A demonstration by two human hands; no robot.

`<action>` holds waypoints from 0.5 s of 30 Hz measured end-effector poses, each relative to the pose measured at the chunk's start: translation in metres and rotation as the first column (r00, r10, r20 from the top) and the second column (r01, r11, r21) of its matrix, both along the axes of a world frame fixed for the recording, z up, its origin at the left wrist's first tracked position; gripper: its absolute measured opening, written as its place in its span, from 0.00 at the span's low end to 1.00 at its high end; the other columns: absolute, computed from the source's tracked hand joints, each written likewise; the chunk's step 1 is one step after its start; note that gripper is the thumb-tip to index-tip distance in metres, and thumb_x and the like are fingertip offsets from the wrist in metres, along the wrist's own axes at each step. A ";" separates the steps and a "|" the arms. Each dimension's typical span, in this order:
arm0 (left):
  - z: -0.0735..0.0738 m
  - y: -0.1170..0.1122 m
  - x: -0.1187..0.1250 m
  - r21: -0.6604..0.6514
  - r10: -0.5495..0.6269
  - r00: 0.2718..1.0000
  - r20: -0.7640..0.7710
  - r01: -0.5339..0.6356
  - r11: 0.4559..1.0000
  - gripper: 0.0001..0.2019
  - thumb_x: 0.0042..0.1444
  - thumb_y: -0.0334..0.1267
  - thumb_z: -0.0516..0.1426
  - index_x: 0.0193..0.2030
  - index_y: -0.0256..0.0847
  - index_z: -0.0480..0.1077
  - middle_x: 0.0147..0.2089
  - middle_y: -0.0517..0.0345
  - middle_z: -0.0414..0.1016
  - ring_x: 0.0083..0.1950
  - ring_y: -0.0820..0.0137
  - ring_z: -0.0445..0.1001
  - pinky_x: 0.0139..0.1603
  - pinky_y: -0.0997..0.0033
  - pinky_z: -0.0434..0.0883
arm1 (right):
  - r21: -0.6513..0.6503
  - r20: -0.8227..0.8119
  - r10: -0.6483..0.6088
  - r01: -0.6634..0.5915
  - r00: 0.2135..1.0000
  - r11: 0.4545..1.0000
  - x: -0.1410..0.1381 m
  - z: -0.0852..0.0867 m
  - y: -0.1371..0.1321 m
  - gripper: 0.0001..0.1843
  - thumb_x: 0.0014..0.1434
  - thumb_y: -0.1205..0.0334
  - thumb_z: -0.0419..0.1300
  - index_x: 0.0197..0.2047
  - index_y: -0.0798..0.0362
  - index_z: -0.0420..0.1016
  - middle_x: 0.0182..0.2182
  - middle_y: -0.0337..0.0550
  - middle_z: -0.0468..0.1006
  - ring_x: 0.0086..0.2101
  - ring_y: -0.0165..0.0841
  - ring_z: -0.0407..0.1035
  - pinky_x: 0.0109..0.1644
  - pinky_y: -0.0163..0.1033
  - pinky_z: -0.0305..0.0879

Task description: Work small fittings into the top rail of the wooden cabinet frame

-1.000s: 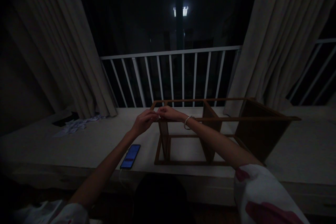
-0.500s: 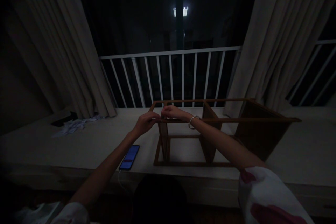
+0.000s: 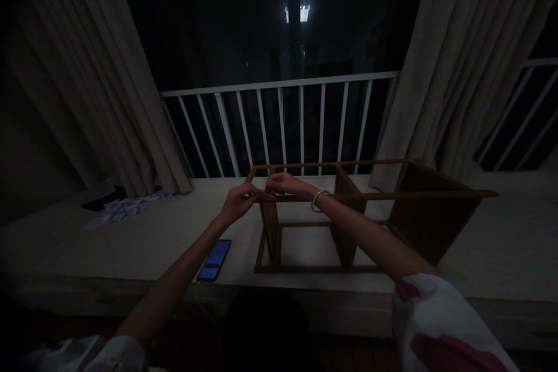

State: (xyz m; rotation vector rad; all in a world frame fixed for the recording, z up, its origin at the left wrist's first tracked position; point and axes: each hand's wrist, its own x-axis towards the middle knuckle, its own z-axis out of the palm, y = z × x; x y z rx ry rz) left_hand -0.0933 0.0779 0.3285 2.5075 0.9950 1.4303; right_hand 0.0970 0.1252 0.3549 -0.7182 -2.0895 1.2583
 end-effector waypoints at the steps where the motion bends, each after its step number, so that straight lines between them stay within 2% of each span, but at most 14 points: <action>1: 0.000 0.000 0.001 -0.007 0.007 1.000 0.013 -0.007 1.000 0.07 0.51 0.38 0.53 0.31 0.38 0.70 0.30 0.56 0.71 0.32 0.74 0.69 0.32 0.74 0.66 | -0.003 -0.005 -0.006 0.006 1.000 1.000 0.000 0.000 0.000 0.19 0.49 0.50 0.55 0.31 0.60 0.69 0.19 0.35 0.64 0.21 0.21 0.56 0.24 0.29 0.51; 6: 0.006 0.000 0.004 -0.127 0.031 0.998 0.045 -0.025 0.992 0.09 0.49 0.40 0.55 0.30 0.36 0.70 0.28 0.56 0.72 0.29 0.74 0.68 0.31 0.75 0.66 | -0.015 -0.010 -0.032 0.031 0.999 0.999 0.001 -0.001 0.001 0.19 0.48 0.49 0.56 0.32 0.60 0.68 0.24 0.37 0.67 0.22 0.21 0.56 0.24 0.29 0.52; 11: 0.016 0.004 0.001 -0.315 0.006 1.000 0.028 0.003 0.949 0.13 0.46 0.44 0.56 0.29 0.33 0.71 0.26 0.56 0.72 0.27 0.74 0.68 0.27 0.76 0.64 | -0.034 -0.002 -0.012 0.012 1.000 0.999 0.001 0.001 -0.003 0.20 0.47 0.49 0.57 0.31 0.59 0.67 0.22 0.36 0.66 0.22 0.21 0.57 0.24 0.29 0.52; 15: 0.021 0.009 -0.002 -0.386 -0.003 1.000 0.023 0.011 0.922 0.15 0.43 0.46 0.58 0.26 0.32 0.71 0.25 0.56 0.72 0.25 0.75 0.67 0.25 0.77 0.63 | -0.033 -0.005 -0.001 0.000 1.000 0.999 0.000 0.006 -0.007 0.20 0.47 0.48 0.57 0.30 0.59 0.67 0.21 0.35 0.65 0.22 0.22 0.57 0.24 0.29 0.52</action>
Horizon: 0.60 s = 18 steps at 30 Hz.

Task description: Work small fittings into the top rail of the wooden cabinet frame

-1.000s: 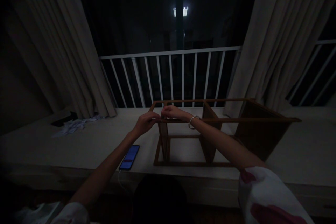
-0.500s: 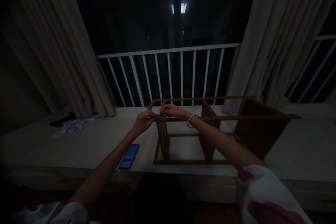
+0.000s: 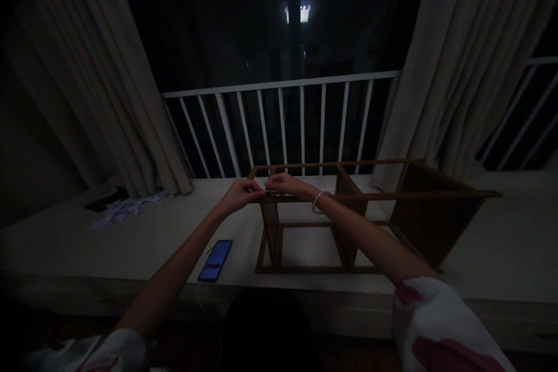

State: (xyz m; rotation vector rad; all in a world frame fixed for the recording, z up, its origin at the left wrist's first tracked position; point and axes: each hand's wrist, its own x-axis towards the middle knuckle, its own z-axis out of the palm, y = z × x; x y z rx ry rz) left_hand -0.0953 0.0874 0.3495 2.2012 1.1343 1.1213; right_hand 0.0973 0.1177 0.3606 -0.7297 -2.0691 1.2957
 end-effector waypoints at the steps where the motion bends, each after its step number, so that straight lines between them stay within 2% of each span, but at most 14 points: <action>1: 0.000 0.001 0.000 -0.011 0.004 1.000 0.001 -0.004 1.000 0.15 0.42 0.46 0.58 0.26 0.33 0.71 0.25 0.56 0.72 0.25 0.75 0.67 0.24 0.77 0.63 | 0.003 0.000 0.004 -0.004 1.000 1.000 0.000 0.001 -0.001 0.20 0.46 0.48 0.57 0.30 0.59 0.67 0.21 0.35 0.65 0.22 0.21 0.57 0.25 0.29 0.52; 10: 0.005 -0.002 0.001 -0.094 0.022 1.000 0.017 -0.020 0.995 0.17 0.39 0.49 0.60 0.25 0.33 0.71 0.23 0.57 0.71 0.24 0.75 0.66 0.22 0.78 0.60 | 0.010 0.012 0.155 -0.155 0.988 0.988 0.002 0.006 -0.008 0.19 0.44 0.54 0.61 0.37 0.58 0.67 0.27 0.36 0.68 0.27 0.23 0.61 0.27 0.29 0.55; 18: 0.004 -0.001 -0.006 -0.208 -0.064 0.998 0.026 0.068 0.976 0.17 0.41 0.47 0.59 0.30 0.32 0.73 0.26 0.55 0.73 0.26 0.74 0.68 0.24 0.76 0.63 | 0.259 0.064 0.107 -0.120 0.992 0.958 0.003 0.001 0.002 0.16 0.48 0.56 0.58 0.38 0.58 0.70 0.33 0.41 0.71 0.34 0.28 0.64 0.39 0.34 0.59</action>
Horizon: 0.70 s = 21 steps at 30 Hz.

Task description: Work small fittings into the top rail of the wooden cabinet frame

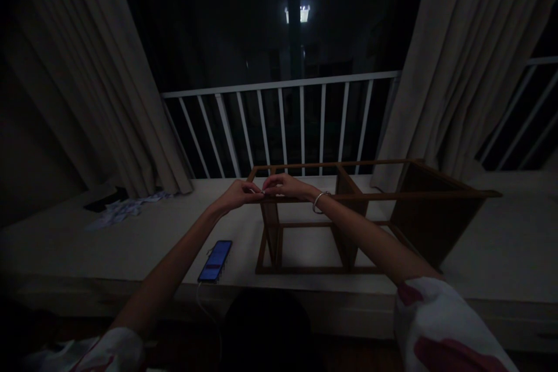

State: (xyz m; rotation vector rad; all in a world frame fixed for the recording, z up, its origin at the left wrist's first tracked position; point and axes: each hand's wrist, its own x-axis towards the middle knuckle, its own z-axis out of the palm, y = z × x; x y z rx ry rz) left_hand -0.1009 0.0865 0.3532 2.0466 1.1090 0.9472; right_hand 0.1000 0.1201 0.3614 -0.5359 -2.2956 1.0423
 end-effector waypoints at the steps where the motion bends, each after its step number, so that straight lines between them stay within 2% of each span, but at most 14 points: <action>1: 0.000 0.001 -0.001 0.008 -0.020 1.000 -0.013 0.020 1.000 0.17 0.41 0.47 0.59 0.31 0.33 0.73 0.28 0.55 0.73 0.27 0.73 0.69 0.26 0.75 0.64 | 0.027 -0.001 -0.009 0.009 1.000 1.000 0.000 -0.001 0.001 0.16 0.49 0.56 0.58 0.38 0.58 0.70 0.34 0.42 0.71 0.35 0.28 0.64 0.40 0.34 0.59; 5: 0.000 0.004 -0.006 0.064 -0.102 0.993 -0.054 0.105 0.992 0.14 0.43 0.45 0.58 0.31 0.35 0.73 0.35 0.53 0.74 0.36 0.70 0.70 0.36 0.72 0.67 | 0.117 -0.047 -0.043 0.048 0.998 0.992 0.000 -0.005 0.004 0.13 0.50 0.58 0.56 0.37 0.57 0.72 0.35 0.43 0.71 0.37 0.29 0.64 0.44 0.36 0.59; 8: 0.001 0.006 -0.007 0.073 -0.103 0.992 -0.076 0.108 0.991 0.13 0.44 0.44 0.58 0.32 0.36 0.73 0.35 0.53 0.74 0.37 0.70 0.70 0.38 0.71 0.67 | 0.153 -0.075 -0.071 0.081 0.995 0.985 0.000 -0.006 0.006 0.13 0.50 0.57 0.56 0.35 0.57 0.73 0.37 0.43 0.71 0.38 0.29 0.65 0.46 0.37 0.58; 15: -0.003 0.006 -0.007 0.164 -0.075 0.994 -0.082 0.088 0.982 0.10 0.44 0.42 0.58 0.29 0.38 0.73 0.35 0.54 0.73 0.38 0.70 0.70 0.38 0.71 0.65 | 0.094 -0.118 -0.206 0.218 0.971 0.971 -0.001 -0.009 0.010 0.15 0.48 0.58 0.58 0.38 0.57 0.72 0.36 0.44 0.72 0.38 0.29 0.65 0.45 0.37 0.60; 21: -0.003 0.004 -0.006 0.162 -0.034 0.996 -0.088 0.048 0.986 0.09 0.44 0.42 0.58 0.29 0.38 0.73 0.35 0.55 0.73 0.38 0.70 0.70 0.38 0.72 0.64 | 0.078 -0.114 -0.230 0.240 0.966 0.968 -0.003 -0.011 0.012 0.14 0.49 0.59 0.57 0.38 0.58 0.72 0.36 0.44 0.73 0.37 0.28 0.65 0.44 0.36 0.60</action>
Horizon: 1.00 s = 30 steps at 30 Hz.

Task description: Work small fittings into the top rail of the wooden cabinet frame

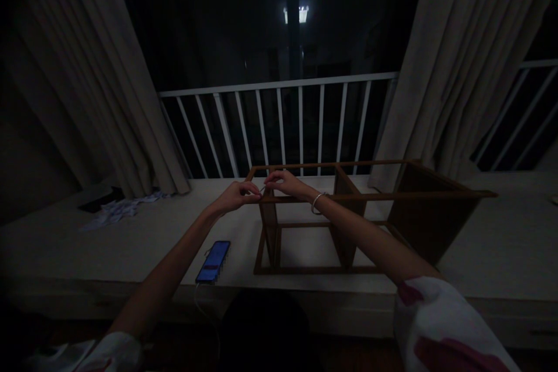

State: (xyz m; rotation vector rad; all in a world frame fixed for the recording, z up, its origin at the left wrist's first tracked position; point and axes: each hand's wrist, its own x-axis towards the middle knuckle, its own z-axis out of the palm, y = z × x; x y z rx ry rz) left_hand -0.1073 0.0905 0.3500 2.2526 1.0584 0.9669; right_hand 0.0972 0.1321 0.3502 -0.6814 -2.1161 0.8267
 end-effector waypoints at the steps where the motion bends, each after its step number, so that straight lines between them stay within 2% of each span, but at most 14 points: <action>1: 0.001 -0.001 0.000 0.000 0.003 1.000 -0.003 -0.003 1.000 0.09 0.44 0.42 0.58 0.29 0.38 0.73 0.35 0.55 0.73 0.38 0.70 0.69 0.37 0.72 0.64 | 0.000 -0.001 -0.004 0.004 1.000 1.000 0.000 0.000 0.000 0.14 0.50 0.59 0.56 0.37 0.58 0.71 0.36 0.44 0.73 0.37 0.28 0.65 0.44 0.36 0.60; 8: 0.004 -0.003 0.003 0.008 0.010 1.000 -0.027 -0.010 1.000 0.10 0.44 0.42 0.58 0.28 0.37 0.72 0.33 0.55 0.73 0.35 0.71 0.69 0.31 0.75 0.63 | -0.048 0.007 -0.021 0.022 1.000 0.999 0.000 -0.001 0.000 0.15 0.50 0.59 0.56 0.39 0.58 0.71 0.37 0.45 0.73 0.35 0.28 0.65 0.42 0.36 0.61; 12: 0.003 -0.005 0.005 0.042 0.045 0.998 -0.035 -0.044 0.998 0.09 0.44 0.41 0.58 0.28 0.37 0.73 0.32 0.56 0.73 0.36 0.71 0.69 0.32 0.74 0.63 | -0.074 0.028 -0.002 0.004 1.000 0.997 -0.001 -0.002 0.001 0.15 0.50 0.58 0.56 0.38 0.58 0.71 0.36 0.45 0.73 0.35 0.28 0.66 0.41 0.35 0.61; 19: -0.009 -0.011 0.008 0.107 0.196 0.980 0.045 -0.199 0.974 0.09 0.43 0.41 0.58 0.27 0.39 0.74 0.30 0.56 0.74 0.34 0.71 0.70 0.35 0.72 0.64 | -0.054 0.074 0.032 -0.028 0.997 0.998 -0.001 -0.002 -0.001 0.15 0.50 0.58 0.55 0.36 0.59 0.72 0.34 0.45 0.74 0.34 0.29 0.66 0.40 0.34 0.61; 25: -0.018 -0.021 0.015 0.123 0.407 0.909 0.095 -0.416 0.901 0.09 0.41 0.43 0.59 0.28 0.42 0.74 0.32 0.57 0.74 0.36 0.69 0.70 0.38 0.70 0.63 | -0.011 0.140 0.020 -0.018 0.990 1.000 -0.002 -0.002 -0.001 0.16 0.51 0.56 0.53 0.37 0.60 0.72 0.34 0.44 0.74 0.34 0.29 0.66 0.40 0.34 0.61; 30: -0.023 -0.028 0.022 0.162 0.492 0.863 0.119 -0.506 0.848 0.10 0.42 0.46 0.59 0.29 0.43 0.74 0.31 0.57 0.74 0.35 0.70 0.69 0.40 0.68 0.62 | 0.058 0.175 0.031 -0.042 0.984 0.997 -0.004 -0.001 -0.002 0.16 0.51 0.55 0.54 0.35 0.59 0.73 0.33 0.43 0.74 0.34 0.29 0.66 0.39 0.34 0.61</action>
